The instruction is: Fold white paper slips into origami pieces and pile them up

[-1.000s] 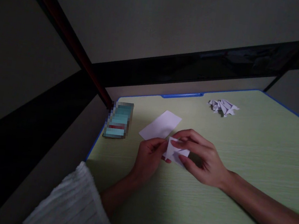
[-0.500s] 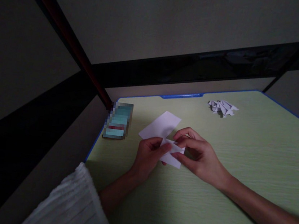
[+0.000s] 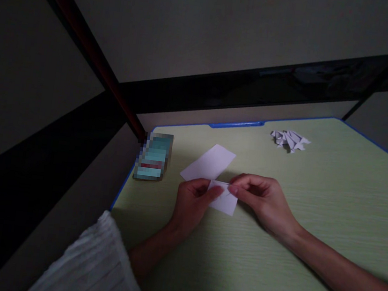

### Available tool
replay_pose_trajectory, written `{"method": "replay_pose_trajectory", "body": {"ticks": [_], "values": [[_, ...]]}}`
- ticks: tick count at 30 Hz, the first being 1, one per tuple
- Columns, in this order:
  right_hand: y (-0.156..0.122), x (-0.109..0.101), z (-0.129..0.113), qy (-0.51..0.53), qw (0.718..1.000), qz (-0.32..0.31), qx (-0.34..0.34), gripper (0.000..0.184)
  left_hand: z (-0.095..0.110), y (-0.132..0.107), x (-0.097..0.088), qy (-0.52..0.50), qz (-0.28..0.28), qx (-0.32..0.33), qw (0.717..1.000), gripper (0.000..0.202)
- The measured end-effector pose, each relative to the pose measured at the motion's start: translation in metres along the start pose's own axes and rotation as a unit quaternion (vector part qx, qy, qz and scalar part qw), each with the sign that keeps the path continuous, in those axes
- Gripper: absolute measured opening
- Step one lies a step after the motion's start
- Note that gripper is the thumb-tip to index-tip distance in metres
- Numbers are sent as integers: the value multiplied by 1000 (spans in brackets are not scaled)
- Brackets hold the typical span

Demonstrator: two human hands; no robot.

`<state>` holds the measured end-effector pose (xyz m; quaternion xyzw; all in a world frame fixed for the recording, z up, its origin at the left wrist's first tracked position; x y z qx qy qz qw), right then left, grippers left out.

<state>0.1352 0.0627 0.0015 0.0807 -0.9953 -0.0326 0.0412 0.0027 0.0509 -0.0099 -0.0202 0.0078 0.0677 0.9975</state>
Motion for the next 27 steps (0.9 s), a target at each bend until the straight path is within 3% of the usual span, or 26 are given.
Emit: {"method": "replay_pose_trajectory", "body": {"ticks": [4, 11, 19, 27], "values": [[-1, 1, -1, -13, 1000, -1, 6, 10, 1, -1, 2, 4, -5, -7, 1000, 20], [-2, 5, 2, 43, 999, 9, 19, 21, 9, -5, -1, 63, 8, 51, 997, 29], [-1, -2, 9, 120, 991, 43, 44, 27, -3, -2, 9, 15, -87, 0, 996, 15], [0, 2, 3, 85, 995, 32, 48, 31, 3, -2, 1, 85, -14, 48, 995, 25]]}}
Point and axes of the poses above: each hand's wrist, its own y-axis towards the middle knuckle, its own x-axis out of the palm, z = x × y, the point moved 5 cm from there along y, towards the middle knuckle, and after that the axes turned 4 degrees about z, right-handed, at the moved point
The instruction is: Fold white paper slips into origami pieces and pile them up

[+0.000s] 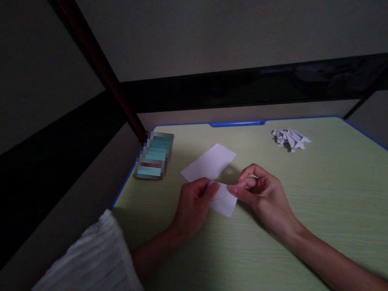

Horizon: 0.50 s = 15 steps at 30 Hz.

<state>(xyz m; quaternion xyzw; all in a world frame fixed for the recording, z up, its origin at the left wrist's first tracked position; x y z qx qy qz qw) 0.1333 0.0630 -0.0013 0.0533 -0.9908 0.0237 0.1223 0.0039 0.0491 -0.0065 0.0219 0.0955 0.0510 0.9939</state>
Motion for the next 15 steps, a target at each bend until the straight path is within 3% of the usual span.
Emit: {"method": "replay_pose_trajectory", "body": {"ticks": [6, 10, 15], "values": [[-4, 7, 2, -35, 999, -7, -6, 31, 6, -1, -6, 31, 45, 30, 998, 29], [-6, 11, 7, -40, 999, -26, 11, 38, 4, -1, -2, 18, 20, 20, 999, 24], [-3, 5, 6, -34, 999, 2, 6, 34, -4, 0, 5, -22, -32, -28, 999, 20]]}}
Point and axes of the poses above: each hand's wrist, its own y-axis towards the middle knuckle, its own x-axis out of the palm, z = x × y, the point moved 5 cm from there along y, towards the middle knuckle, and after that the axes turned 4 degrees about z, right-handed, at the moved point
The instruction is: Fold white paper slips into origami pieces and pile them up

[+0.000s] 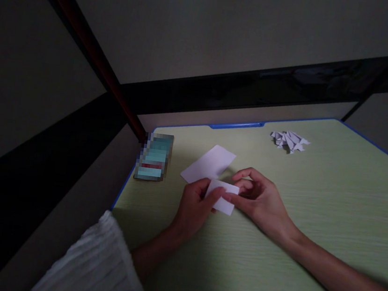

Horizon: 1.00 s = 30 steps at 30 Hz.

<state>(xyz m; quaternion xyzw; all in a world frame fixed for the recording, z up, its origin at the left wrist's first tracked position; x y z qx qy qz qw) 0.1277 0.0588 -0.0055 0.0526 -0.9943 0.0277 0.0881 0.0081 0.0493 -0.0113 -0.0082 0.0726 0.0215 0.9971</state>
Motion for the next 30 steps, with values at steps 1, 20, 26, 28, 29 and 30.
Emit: {"method": "replay_pose_trajectory", "body": {"ticks": [1, 20, 26, 28, 29, 30], "values": [[0, 0, 0, 4, 1000, 0, -1, 34, 0, 0, -1, 0, 7, 0, 1000, 21], [-2, 4, 5, 90, 990, -78, 72, 25, 3, -1, -3, -18, 12, 13, 1000, 29], [0, -2, 2, 111, 990, -79, 39, 22, 1, 2, -5, -43, 15, 1, 999, 34], [-1, -1, 1, 93, 990, -99, 33, 20, -2, 3, -6, -63, 18, -13, 998, 37], [-2, -1, 1, 83, 990, -107, 31, 20, -4, 3, -6, -84, 19, -24, 996, 37], [-2, -1, 1, 71, 991, -109, 30, 19, -6, 3, -5, -107, 20, -35, 993, 37]]}}
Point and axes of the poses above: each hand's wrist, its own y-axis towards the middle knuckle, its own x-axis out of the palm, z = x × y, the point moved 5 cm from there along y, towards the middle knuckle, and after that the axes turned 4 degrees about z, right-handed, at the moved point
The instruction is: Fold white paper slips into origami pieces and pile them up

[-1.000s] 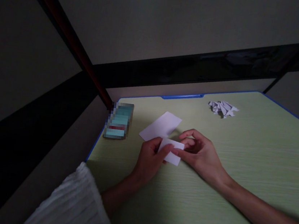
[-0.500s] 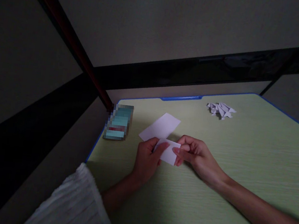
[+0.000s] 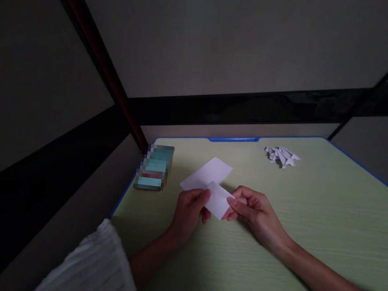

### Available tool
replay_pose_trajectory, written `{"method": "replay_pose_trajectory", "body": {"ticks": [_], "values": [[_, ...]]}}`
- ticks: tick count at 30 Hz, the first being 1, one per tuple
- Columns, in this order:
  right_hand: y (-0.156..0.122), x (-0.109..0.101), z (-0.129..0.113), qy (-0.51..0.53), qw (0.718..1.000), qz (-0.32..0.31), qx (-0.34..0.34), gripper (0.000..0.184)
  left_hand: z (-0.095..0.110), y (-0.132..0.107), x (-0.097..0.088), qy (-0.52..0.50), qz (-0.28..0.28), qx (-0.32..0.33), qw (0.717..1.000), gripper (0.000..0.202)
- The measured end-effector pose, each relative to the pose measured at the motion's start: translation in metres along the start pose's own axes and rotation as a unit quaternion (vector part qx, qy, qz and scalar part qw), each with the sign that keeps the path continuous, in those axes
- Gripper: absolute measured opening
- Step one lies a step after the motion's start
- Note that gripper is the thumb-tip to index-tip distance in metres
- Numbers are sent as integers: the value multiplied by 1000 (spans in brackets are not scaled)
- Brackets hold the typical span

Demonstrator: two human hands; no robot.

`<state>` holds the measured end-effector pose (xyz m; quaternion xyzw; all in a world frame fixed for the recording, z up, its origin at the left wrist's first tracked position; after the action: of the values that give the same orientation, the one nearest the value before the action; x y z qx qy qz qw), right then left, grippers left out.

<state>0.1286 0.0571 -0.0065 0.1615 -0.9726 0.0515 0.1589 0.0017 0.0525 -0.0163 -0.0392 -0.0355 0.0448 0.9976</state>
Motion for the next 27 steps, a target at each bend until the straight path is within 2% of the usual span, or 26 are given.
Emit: {"method": "replay_pose_trajectory", "body": {"ticks": [3, 7, 12, 16, 22, 27], "values": [[0, -1, -1, -43, 999, 18, -2, 16, -4, 1, 0, -48, 7, -16, 999, 39], [1, 1, -1, -49, 998, 31, 6, 15, 0, 2, 1, -39, 18, -1, 999, 40], [1, 4, 1, -28, 1000, -2, 11, 14, 6, 0, 3, 15, -17, -4, 1000, 30], [-1, 5, -2, -19, 999, -38, -19, 8, 3, 2, 0, -30, -10, -19, 999, 30], [-1, -3, -4, -32, 999, -10, -42, 12, -3, 2, 1, -46, -26, -25, 998, 30], [-1, -4, -2, -72, 996, -19, -47, 13, -2, 1, 1, -39, -29, -28, 998, 30]]}}
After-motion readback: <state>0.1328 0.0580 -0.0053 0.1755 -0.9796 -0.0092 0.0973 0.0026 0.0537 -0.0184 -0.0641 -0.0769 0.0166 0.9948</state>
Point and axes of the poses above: each hand's wrist, its own y-axis towards the middle knuckle, its own x-axis out of the palm, z = x × y, the point moved 5 cm from there along y, towards the middle knuckle, and after that the axes turned 4 degrees about z, right-handed, at the moved point
